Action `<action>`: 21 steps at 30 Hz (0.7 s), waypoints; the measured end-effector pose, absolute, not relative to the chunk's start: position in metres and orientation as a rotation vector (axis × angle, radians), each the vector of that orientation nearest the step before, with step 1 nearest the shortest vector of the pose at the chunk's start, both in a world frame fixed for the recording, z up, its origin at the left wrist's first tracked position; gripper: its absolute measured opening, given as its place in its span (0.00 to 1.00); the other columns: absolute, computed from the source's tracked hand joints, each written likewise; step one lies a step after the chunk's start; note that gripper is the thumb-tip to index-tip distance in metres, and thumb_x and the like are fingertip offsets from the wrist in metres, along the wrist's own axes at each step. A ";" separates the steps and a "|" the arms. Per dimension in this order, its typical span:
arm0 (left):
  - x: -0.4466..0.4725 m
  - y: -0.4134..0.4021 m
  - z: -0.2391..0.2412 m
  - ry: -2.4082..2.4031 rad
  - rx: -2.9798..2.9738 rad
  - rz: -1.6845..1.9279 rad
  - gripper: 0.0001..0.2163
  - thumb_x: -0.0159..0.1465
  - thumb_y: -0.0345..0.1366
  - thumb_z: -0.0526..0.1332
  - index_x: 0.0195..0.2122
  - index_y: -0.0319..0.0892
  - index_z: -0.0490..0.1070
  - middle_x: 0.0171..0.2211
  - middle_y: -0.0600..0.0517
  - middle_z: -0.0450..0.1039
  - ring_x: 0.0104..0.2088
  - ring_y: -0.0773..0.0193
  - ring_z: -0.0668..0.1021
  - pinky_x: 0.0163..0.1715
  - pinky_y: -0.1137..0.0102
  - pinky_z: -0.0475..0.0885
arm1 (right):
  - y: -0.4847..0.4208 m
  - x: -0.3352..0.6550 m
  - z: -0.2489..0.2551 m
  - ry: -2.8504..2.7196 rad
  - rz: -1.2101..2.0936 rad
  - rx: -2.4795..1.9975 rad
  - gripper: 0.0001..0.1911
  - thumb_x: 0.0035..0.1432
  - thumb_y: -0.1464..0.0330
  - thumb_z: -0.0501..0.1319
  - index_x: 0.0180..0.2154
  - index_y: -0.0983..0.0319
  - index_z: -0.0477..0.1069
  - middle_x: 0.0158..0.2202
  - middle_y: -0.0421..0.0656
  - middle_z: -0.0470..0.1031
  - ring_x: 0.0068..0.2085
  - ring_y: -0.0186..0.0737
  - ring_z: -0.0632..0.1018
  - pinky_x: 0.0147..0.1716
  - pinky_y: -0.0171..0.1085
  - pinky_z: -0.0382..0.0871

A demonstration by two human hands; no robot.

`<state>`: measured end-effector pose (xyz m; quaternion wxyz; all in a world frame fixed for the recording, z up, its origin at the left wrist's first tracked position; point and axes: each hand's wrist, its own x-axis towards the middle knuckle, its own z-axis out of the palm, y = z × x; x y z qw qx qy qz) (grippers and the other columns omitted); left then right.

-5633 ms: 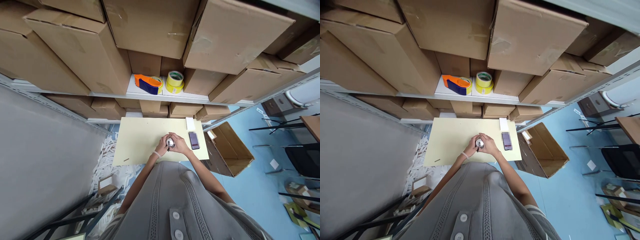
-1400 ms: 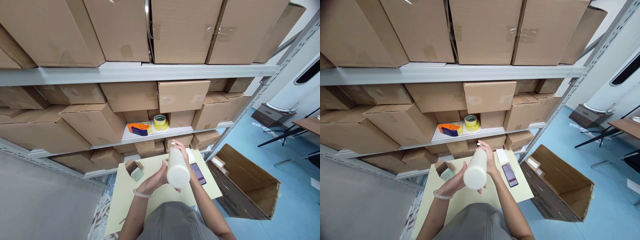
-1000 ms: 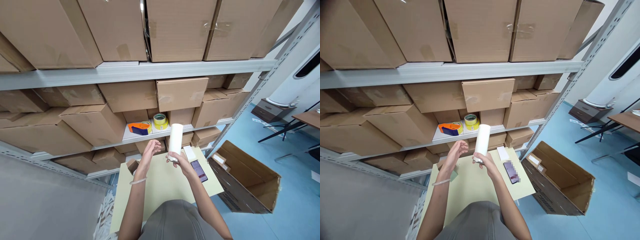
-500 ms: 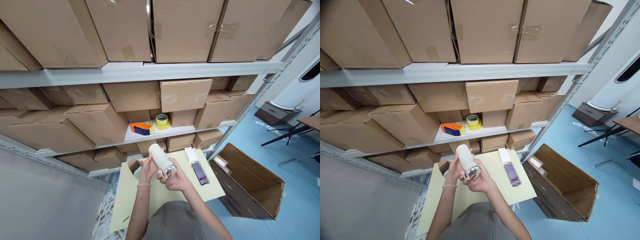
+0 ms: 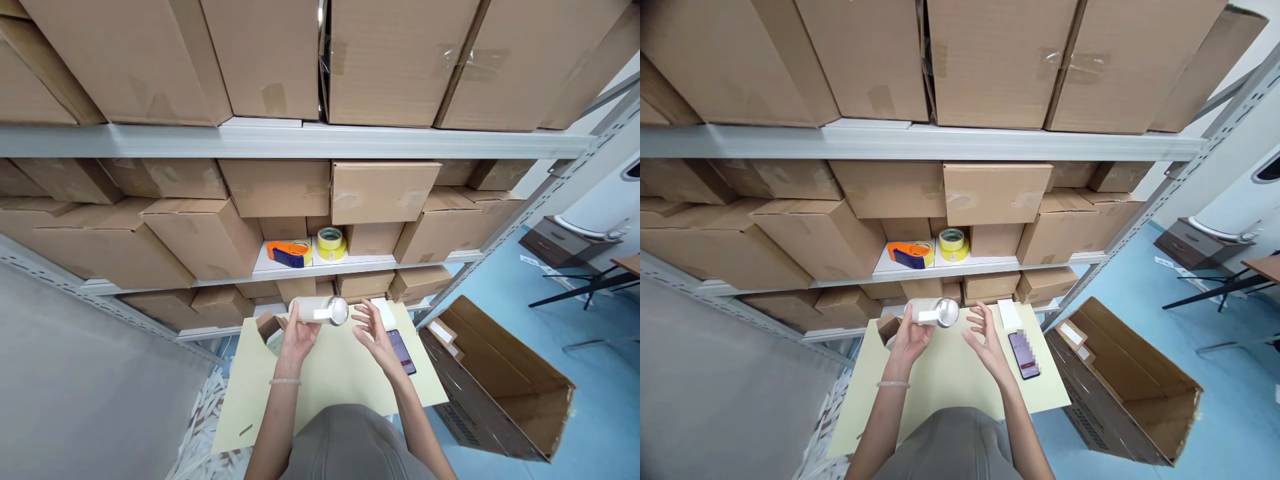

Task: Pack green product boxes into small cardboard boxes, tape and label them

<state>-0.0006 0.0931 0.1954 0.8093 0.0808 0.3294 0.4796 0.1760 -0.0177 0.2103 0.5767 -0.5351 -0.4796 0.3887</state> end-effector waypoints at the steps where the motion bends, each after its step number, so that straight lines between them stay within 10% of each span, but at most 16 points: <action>1: 0.004 0.090 0.194 0.700 0.131 0.968 0.16 0.65 0.44 0.59 0.51 0.42 0.68 0.39 0.48 0.78 0.39 0.63 0.81 0.36 0.72 0.79 | -0.017 0.173 0.211 -1.197 0.861 -1.264 0.37 0.58 0.57 0.62 0.64 0.52 0.48 0.61 0.50 0.60 0.57 0.47 0.70 0.55 0.48 0.64; 10: 0.039 0.048 0.175 0.596 -0.049 0.545 0.16 0.67 0.46 0.55 0.41 0.37 0.72 0.29 0.51 0.75 0.24 0.72 0.76 0.21 0.81 0.73 | -0.019 0.162 0.234 -1.581 0.358 -1.356 0.40 0.54 0.62 0.66 0.64 0.54 0.52 0.63 0.51 0.58 0.63 0.53 0.62 0.59 0.53 0.60; 21: 0.015 0.063 0.192 0.663 0.278 0.773 0.21 0.63 0.48 0.61 0.52 0.41 0.67 0.45 0.44 0.75 0.44 0.58 0.79 0.45 0.63 0.77 | -0.022 0.173 0.222 -1.298 0.410 -1.579 0.30 0.51 0.57 0.67 0.54 0.57 0.64 0.41 0.45 0.71 0.32 0.40 0.71 0.33 0.39 0.69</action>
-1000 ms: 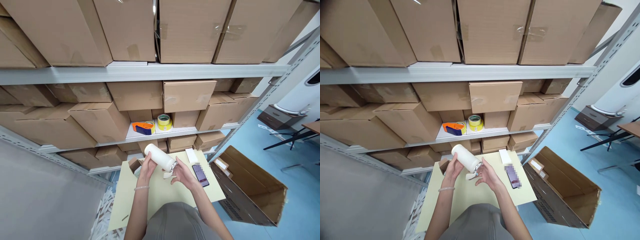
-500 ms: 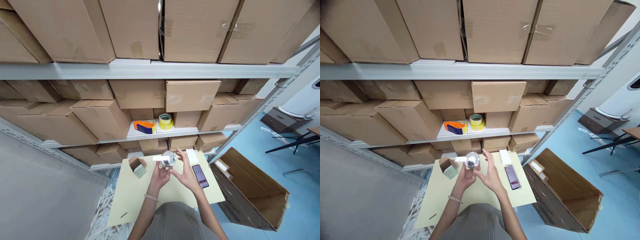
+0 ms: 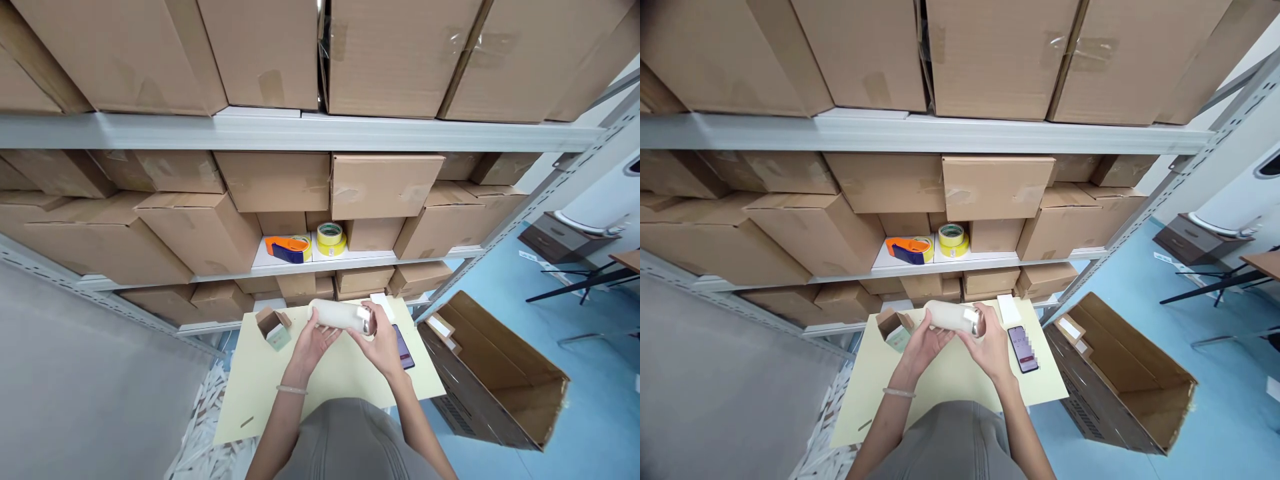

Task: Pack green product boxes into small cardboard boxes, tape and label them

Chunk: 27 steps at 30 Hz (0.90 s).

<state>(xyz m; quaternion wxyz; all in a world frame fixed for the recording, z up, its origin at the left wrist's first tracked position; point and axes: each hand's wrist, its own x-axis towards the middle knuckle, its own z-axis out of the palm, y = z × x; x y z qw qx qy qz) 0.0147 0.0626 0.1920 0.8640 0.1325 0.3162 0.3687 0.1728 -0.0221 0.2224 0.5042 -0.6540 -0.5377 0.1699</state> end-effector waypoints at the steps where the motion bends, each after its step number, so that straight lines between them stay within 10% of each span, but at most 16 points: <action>1: 0.011 0.063 0.194 0.674 0.321 0.788 0.21 0.63 0.49 0.60 0.52 0.42 0.66 0.44 0.44 0.75 0.45 0.57 0.79 0.47 0.59 0.76 | -0.019 0.175 0.214 -1.180 0.470 -1.576 0.29 0.49 0.56 0.68 0.52 0.57 0.65 0.38 0.43 0.71 0.29 0.37 0.70 0.29 0.37 0.67; 8: 0.001 0.052 0.194 0.682 0.774 0.807 0.18 0.63 0.48 0.60 0.50 0.45 0.69 0.47 0.44 0.72 0.50 0.53 0.76 0.50 0.56 0.70 | -0.010 0.186 0.145 -0.245 1.016 -1.093 0.20 0.53 0.49 0.61 0.35 0.59 0.63 0.22 0.32 0.63 0.14 0.21 0.49 0.12 0.27 0.45; 21: -0.107 0.117 0.082 1.735 1.841 0.565 0.15 0.56 0.26 0.57 0.45 0.44 0.70 0.48 0.44 0.73 0.56 0.48 0.68 0.63 0.48 0.40 | -0.061 0.206 0.088 0.045 1.314 -0.902 0.20 0.52 0.49 0.59 0.31 0.60 0.65 0.18 0.37 0.67 0.11 0.22 0.53 0.09 0.26 0.47; 27: -0.101 0.120 0.062 1.627 1.752 0.525 0.09 0.56 0.28 0.57 0.36 0.43 0.74 0.34 0.42 0.74 0.48 0.41 0.74 0.54 0.45 0.56 | -0.066 0.209 0.096 0.040 1.232 -0.933 0.21 0.52 0.49 0.60 0.33 0.60 0.65 0.18 0.35 0.67 0.11 0.22 0.52 0.09 0.26 0.44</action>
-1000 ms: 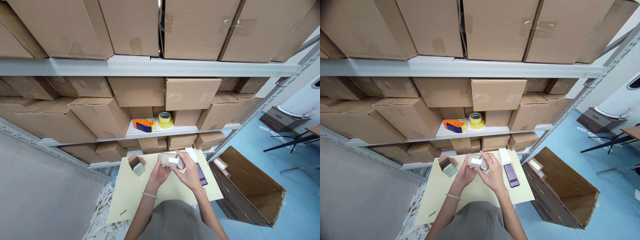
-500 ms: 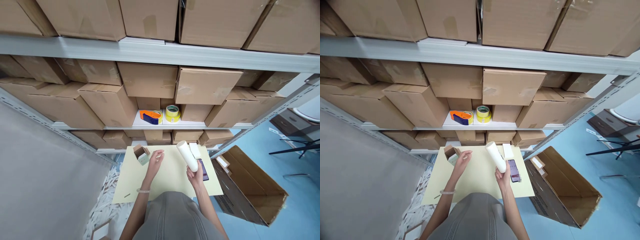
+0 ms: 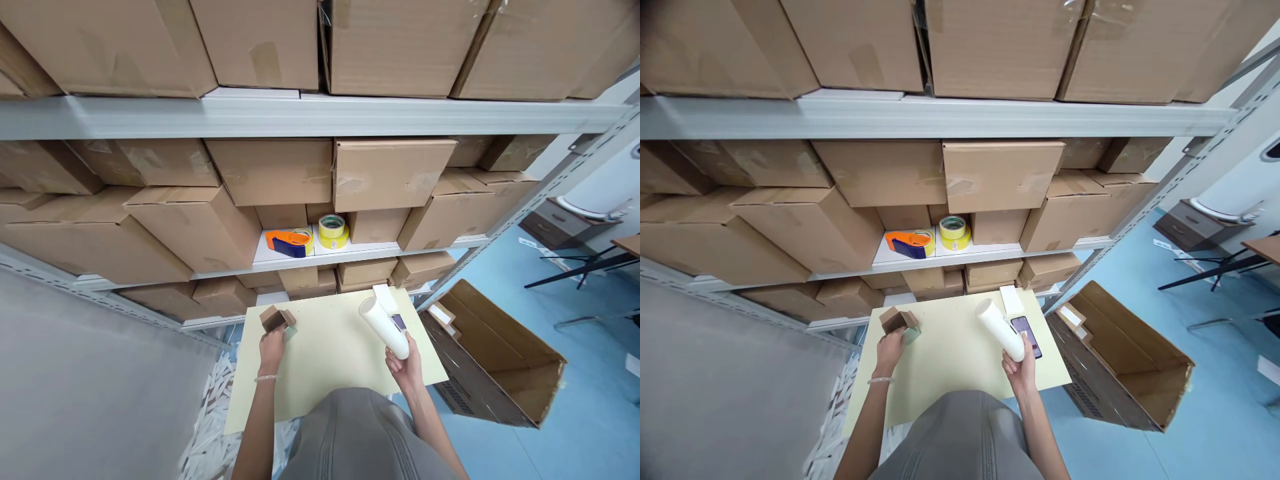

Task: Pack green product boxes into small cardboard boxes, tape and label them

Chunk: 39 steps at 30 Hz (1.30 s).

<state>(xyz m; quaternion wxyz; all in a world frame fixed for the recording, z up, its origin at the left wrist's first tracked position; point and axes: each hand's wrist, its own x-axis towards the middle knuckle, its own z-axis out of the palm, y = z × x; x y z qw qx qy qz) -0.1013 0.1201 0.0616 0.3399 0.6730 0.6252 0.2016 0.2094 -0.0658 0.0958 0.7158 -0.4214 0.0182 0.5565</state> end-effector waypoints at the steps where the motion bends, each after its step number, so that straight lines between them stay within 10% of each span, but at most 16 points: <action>1: -0.094 0.118 0.062 1.597 1.749 0.545 0.09 0.57 0.29 0.57 0.36 0.44 0.74 0.34 0.42 0.74 0.48 0.41 0.74 0.54 0.46 0.56 | -0.065 0.209 0.099 0.035 1.218 -0.939 0.20 0.52 0.50 0.61 0.33 0.60 0.65 0.18 0.34 0.67 0.11 0.21 0.52 0.09 0.26 0.44; 16: 0.011 0.078 0.041 1.009 1.689 0.615 0.10 0.53 0.23 0.59 0.27 0.47 0.74 0.31 0.45 0.76 0.51 0.48 0.73 0.64 0.52 0.42 | -0.035 0.187 0.125 -0.354 0.858 -1.584 0.22 0.48 0.50 0.66 0.29 0.58 0.59 0.20 0.29 0.56 0.16 0.24 0.55 0.10 0.27 0.48; 24: 0.002 0.074 0.028 0.884 2.474 0.349 0.15 0.62 0.27 0.55 0.50 0.43 0.69 0.53 0.44 0.71 0.57 0.52 0.69 0.62 0.49 0.54 | -0.018 0.191 0.113 -0.600 0.527 -1.922 0.23 0.51 0.47 0.59 0.26 0.57 0.55 0.20 0.30 0.52 0.20 0.30 0.59 0.17 0.30 0.54; 28: -0.003 0.071 0.033 0.819 2.514 0.482 0.11 0.66 0.38 0.56 0.48 0.43 0.68 0.47 0.45 0.70 0.53 0.52 0.71 0.60 0.49 0.59 | -0.015 0.195 0.112 -0.667 0.452 -1.976 0.23 0.53 0.45 0.56 0.26 0.57 0.56 0.20 0.31 0.52 0.22 0.31 0.60 0.20 0.32 0.55; 39: -0.030 0.063 0.034 0.840 2.308 0.706 0.13 0.65 0.24 0.48 0.36 0.43 0.70 0.41 0.49 0.68 0.42 0.63 0.73 0.41 0.68 0.70 | -0.013 0.186 0.135 -0.942 0.263 -2.005 0.21 0.56 0.50 0.58 0.26 0.57 0.54 0.21 0.31 0.52 0.24 0.32 0.59 0.26 0.33 0.54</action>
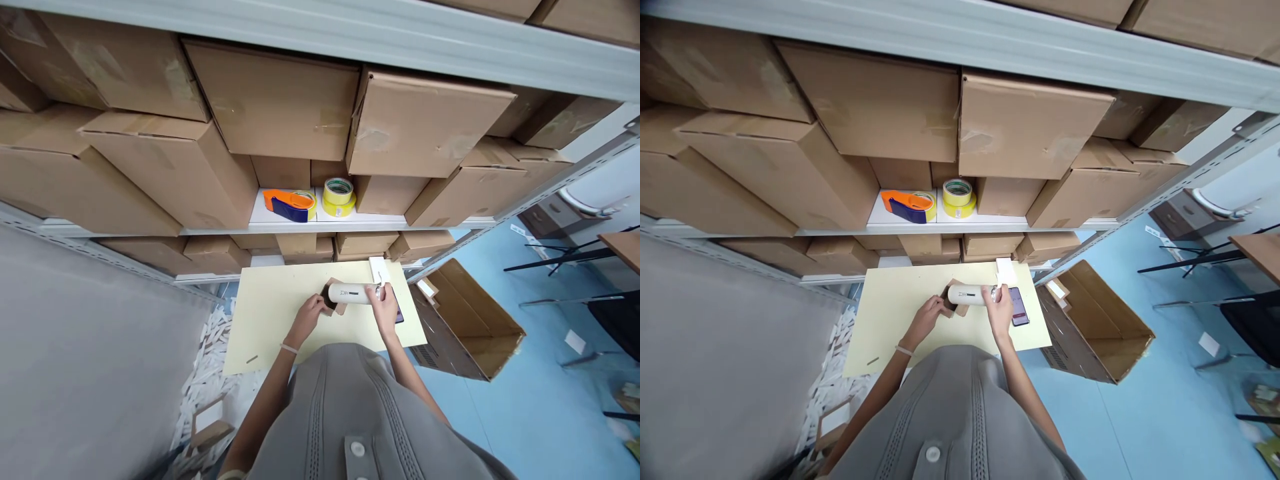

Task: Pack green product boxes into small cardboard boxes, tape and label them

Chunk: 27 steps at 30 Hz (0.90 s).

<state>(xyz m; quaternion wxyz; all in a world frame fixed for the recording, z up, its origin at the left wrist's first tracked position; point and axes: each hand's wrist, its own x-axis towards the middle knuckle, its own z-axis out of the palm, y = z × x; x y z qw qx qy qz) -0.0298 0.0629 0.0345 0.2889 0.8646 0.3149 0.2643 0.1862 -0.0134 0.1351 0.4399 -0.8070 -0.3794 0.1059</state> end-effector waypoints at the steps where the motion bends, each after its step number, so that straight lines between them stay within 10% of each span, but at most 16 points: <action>1: -0.030 0.062 0.034 0.856 2.317 0.731 0.13 0.65 0.23 0.49 0.35 0.43 0.71 0.40 0.49 0.68 0.42 0.63 0.73 0.41 0.68 0.70 | -0.013 0.185 0.138 -1.019 0.255 -1.997 0.20 0.56 0.51 0.59 0.26 0.58 0.55 0.22 0.31 0.53 0.24 0.32 0.60 0.26 0.33 0.54; 11: -0.029 0.057 0.035 0.954 2.453 0.806 0.10 0.63 0.25 0.53 0.31 0.43 0.73 0.38 0.49 0.68 0.40 0.61 0.71 0.40 0.67 0.69 | 0.005 0.156 0.163 -1.875 0.311 -1.930 0.21 0.57 0.57 0.61 0.51 0.56 0.65 0.41 0.42 0.69 0.35 0.38 0.73 0.30 0.33 0.62; 27: -0.035 0.061 0.027 0.993 2.354 0.811 0.09 0.64 0.26 0.56 0.33 0.45 0.74 0.39 0.50 0.76 0.45 0.60 0.74 0.46 0.62 0.69 | 0.040 0.148 0.118 -2.481 0.400 -1.717 0.24 0.62 0.62 0.55 0.60 0.51 0.60 0.52 0.45 0.66 0.46 0.39 0.72 0.30 0.30 0.63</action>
